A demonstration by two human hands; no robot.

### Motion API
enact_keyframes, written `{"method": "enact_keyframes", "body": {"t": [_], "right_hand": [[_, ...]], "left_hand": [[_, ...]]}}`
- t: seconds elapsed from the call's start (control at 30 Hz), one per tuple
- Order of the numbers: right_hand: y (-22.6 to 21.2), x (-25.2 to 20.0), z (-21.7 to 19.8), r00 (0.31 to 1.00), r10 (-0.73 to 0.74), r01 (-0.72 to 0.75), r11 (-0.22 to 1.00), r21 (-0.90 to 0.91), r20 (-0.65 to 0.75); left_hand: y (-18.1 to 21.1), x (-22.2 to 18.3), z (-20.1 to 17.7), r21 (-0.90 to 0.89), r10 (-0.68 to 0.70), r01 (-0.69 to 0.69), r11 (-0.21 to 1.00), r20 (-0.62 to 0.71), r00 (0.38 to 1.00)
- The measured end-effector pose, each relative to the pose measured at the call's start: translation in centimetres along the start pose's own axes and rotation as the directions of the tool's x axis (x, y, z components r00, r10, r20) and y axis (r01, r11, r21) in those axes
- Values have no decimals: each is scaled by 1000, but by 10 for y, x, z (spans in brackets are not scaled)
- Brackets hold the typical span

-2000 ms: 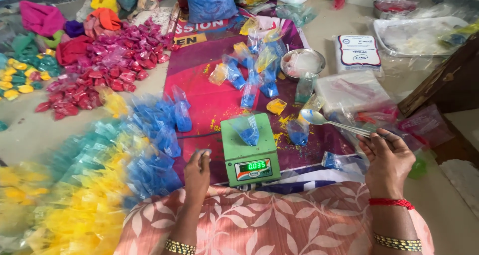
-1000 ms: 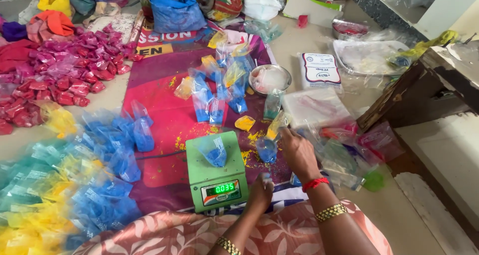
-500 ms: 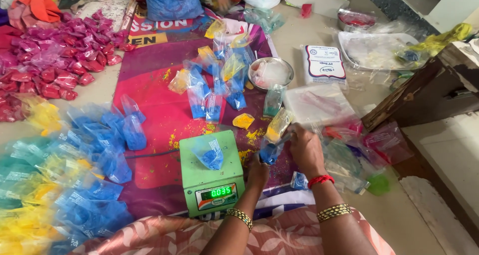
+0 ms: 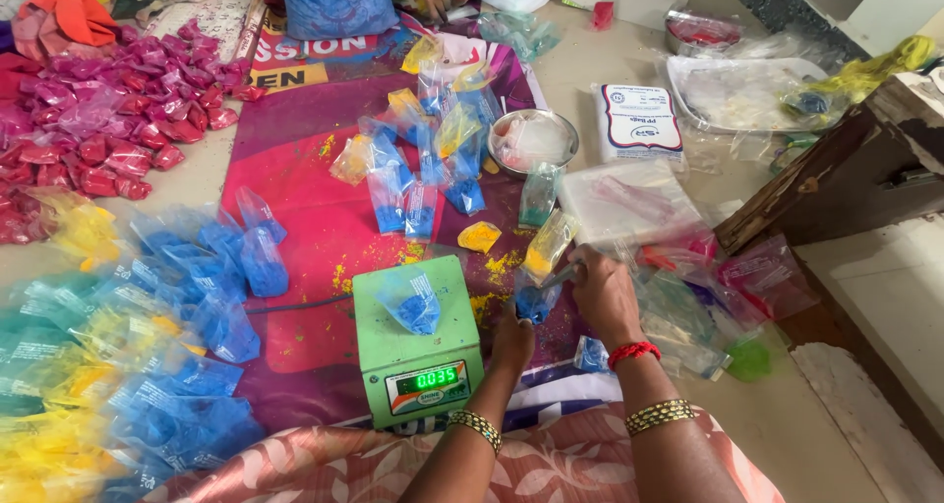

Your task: The person weighs colorful powder on a digital scale and puts it into small plastic bags.

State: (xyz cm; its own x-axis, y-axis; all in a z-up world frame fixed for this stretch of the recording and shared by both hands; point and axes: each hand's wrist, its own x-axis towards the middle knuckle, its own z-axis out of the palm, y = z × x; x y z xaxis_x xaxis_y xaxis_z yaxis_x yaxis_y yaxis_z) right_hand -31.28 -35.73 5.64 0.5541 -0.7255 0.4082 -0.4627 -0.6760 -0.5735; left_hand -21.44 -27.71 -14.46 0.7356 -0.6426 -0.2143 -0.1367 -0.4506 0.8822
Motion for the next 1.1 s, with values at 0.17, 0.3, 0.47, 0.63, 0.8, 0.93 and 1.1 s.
{"method": "enact_keyframes", "body": {"t": [0.17, 0.3, 0.47, 0.63, 0.8, 0.93, 1.1], "right_hand": [[9, 3, -4, 982, 181, -185, 980, 75, 47], [13, 4, -12, 975, 220, -221, 972, 78, 16], [25, 2, -24, 917, 393, -398, 898, 186, 67], [33, -5, -43, 863, 499, -484, 770, 416, 80], [63, -18, -41, 875, 482, -401, 677, 617, 41], [83, -26, -43, 872, 487, -377, 620, 688, 38], [64, -38, -66, 834, 539, -399, 444, 802, 116]], "left_hand": [[-14, 7, 10, 4, 18, -18, 1000, 15, 1000], [-18, 11, 13, 61, 52, -53, 997, 15, 999], [-13, 8, 10, 94, 31, -34, 995, 31, 999], [1, -11, -1, 57, 63, -63, 996, 5, 998], [3, -59, -29, 124, 289, -290, 949, 27, 957], [28, -144, -111, 117, 219, -265, 957, 304, 927], [43, -183, -217, 16, 156, -168, 986, 294, 943]]}}
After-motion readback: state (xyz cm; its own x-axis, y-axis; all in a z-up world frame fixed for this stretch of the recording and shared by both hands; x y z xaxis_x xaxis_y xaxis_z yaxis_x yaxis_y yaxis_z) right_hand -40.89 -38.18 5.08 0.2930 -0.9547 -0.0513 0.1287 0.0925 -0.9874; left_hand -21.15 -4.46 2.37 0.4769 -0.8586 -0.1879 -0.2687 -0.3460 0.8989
